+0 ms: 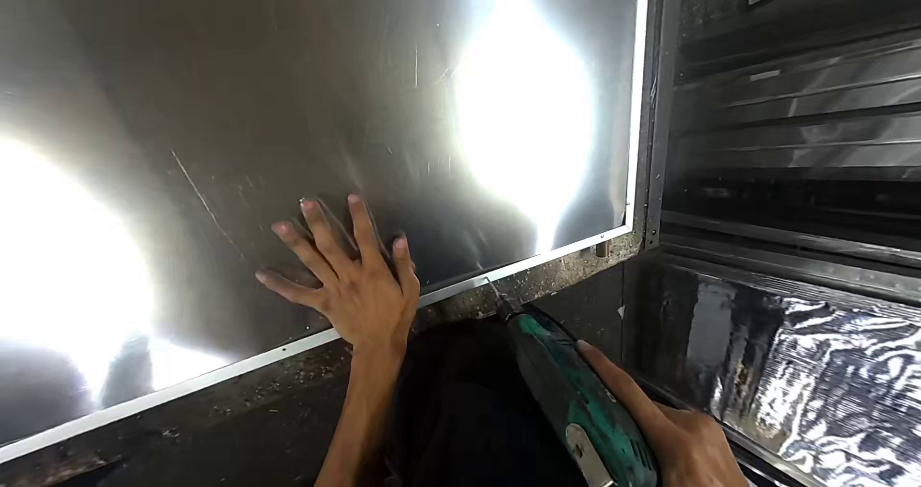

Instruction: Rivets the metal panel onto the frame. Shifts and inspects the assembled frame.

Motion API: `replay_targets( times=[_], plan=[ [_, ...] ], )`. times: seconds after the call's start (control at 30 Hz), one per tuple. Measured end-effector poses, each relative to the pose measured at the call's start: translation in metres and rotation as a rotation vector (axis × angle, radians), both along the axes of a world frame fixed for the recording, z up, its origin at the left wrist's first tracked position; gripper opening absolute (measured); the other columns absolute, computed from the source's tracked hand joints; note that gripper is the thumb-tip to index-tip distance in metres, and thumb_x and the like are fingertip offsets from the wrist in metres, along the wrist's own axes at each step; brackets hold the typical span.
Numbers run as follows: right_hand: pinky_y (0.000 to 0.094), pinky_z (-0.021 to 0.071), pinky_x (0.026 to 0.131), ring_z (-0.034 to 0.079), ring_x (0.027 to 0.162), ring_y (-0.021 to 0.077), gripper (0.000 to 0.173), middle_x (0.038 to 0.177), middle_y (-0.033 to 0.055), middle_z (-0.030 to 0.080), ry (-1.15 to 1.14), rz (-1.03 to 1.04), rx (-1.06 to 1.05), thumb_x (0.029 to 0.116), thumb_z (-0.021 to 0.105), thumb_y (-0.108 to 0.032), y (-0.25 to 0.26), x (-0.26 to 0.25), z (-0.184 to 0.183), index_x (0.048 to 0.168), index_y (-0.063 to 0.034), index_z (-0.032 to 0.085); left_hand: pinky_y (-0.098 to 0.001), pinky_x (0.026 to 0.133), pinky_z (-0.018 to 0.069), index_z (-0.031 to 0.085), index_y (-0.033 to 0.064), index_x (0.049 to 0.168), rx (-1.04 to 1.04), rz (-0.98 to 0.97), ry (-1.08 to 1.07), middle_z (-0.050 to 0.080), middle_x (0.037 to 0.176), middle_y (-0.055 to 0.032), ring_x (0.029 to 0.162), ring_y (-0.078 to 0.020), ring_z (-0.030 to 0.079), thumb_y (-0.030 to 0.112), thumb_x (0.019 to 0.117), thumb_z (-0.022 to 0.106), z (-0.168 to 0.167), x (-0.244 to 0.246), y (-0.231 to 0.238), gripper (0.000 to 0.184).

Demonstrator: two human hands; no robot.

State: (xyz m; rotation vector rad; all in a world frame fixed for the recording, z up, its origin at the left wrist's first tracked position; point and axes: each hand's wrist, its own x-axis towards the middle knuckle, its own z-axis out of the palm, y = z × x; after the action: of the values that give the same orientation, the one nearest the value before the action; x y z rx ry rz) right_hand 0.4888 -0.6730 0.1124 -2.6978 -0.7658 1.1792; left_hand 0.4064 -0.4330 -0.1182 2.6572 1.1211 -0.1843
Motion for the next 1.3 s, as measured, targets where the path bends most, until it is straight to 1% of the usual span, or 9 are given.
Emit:
replay_targets(
  times=[0.1,0.17,0.23,0.53,0.67,0.87,1.03,1.13,1.3],
  plan=[
    [0.0417,0.0507,0.046,0.066,0.055,0.0208,0.074,0.078,0.0071,0.074,-0.009,0.040,0.002,0.0865,0.069,-0.045,0.000,0.001,-0.001,0.151,-0.0112,0.053,-0.0795,0.114,-0.0037,0.018,0.0341,0.165,0.012,-0.023,0.021,0.008,0.173,-0.0132,0.158,-0.0415,0.000,0.061,0.1031,0.027,-0.002,0.004,-0.004,0.068],
    [0.0403,0.0502,0.045,0.065,0.055,0.0197,0.074,0.078,0.0065,0.074,-0.014,0.052,0.007,0.0867,0.068,-0.046,-0.001,0.003,-0.003,0.151,-0.0111,0.053,-0.0788,0.114,-0.0015,0.021,0.0362,0.164,0.041,-0.015,0.007,0.015,0.171,-0.0141,0.158,-0.0412,0.005,0.064,0.1014,0.028,-0.005,0.006,-0.003,0.069],
    [0.0393,0.0484,0.044,0.063,0.053,0.0191,0.075,0.076,0.0061,0.072,-0.016,0.063,0.010,0.0867,0.067,-0.048,-0.001,0.005,-0.003,0.151,-0.0110,0.053,-0.0791,0.114,-0.0009,0.020,0.0355,0.164,0.043,-0.018,0.004,0.015,0.171,-0.0156,0.157,-0.0423,0.006,0.063,0.1016,0.029,-0.006,0.007,-0.003,0.069],
    [0.0386,0.0449,0.042,0.061,0.052,0.0183,0.077,0.074,0.0040,0.070,-0.030,0.087,0.026,0.0842,0.066,-0.050,-0.001,0.004,-0.004,0.151,-0.0135,0.052,-0.0790,0.114,-0.0012,0.021,0.0327,0.165,0.049,-0.036,0.002,0.014,0.171,-0.0178,0.157,-0.0433,0.005,0.064,0.1019,0.025,-0.005,0.007,-0.001,0.070],
    [0.0400,0.0457,0.042,0.062,0.052,0.0186,0.077,0.074,0.0037,0.070,-0.062,0.075,0.038,0.0837,0.064,-0.052,-0.005,0.002,-0.005,0.150,-0.0147,0.053,-0.0784,0.114,-0.0016,0.021,0.0313,0.165,0.038,-0.028,-0.011,0.013,0.171,-0.0164,0.158,-0.0412,0.003,0.065,0.1017,0.018,-0.005,0.007,-0.002,0.071],
    [0.0407,0.0419,0.040,0.060,0.050,0.0190,0.076,0.070,0.0035,0.067,-0.095,0.066,0.079,0.0843,0.058,-0.053,-0.009,-0.003,-0.010,0.152,-0.0199,0.051,-0.0795,0.113,-0.0034,0.014,0.0333,0.166,0.028,-0.036,0.010,0.006,0.173,-0.0139,0.158,-0.0393,-0.001,0.064,0.1024,0.015,-0.007,0.002,-0.001,0.070],
    [0.0400,0.0392,0.038,0.057,0.048,0.0184,0.080,0.066,0.0010,0.063,-0.119,0.076,0.088,0.0796,0.060,-0.054,-0.012,-0.005,-0.013,0.152,-0.0221,0.050,-0.0789,0.114,-0.0015,0.017,0.0347,0.165,0.037,-0.036,0.012,0.010,0.172,-0.0121,0.159,-0.0378,0.003,0.062,0.1030,0.015,-0.005,0.004,-0.002,0.068],
    [0.0397,0.0392,0.038,0.057,0.048,0.0187,0.079,0.067,0.0010,0.064,-0.128,0.094,0.084,0.0797,0.059,-0.053,-0.012,-0.004,-0.013,0.151,-0.0203,0.052,-0.0784,0.114,-0.0006,0.018,0.0365,0.165,0.054,-0.026,0.016,0.012,0.172,-0.0112,0.158,-0.0379,0.005,0.063,0.1025,0.014,-0.006,0.005,-0.003,0.068],
    [0.0390,0.0374,0.038,0.055,0.046,0.0179,0.078,0.064,0.0003,0.061,-0.142,0.098,0.092,0.0806,0.057,-0.054,-0.013,-0.002,-0.014,0.151,-0.0221,0.051,-0.0777,0.114,0.0002,0.019,0.0370,0.164,0.060,-0.021,0.001,0.014,0.172,-0.0110,0.158,-0.0386,0.007,0.063,0.1027,0.015,-0.007,0.006,-0.004,0.067]
  ],
)
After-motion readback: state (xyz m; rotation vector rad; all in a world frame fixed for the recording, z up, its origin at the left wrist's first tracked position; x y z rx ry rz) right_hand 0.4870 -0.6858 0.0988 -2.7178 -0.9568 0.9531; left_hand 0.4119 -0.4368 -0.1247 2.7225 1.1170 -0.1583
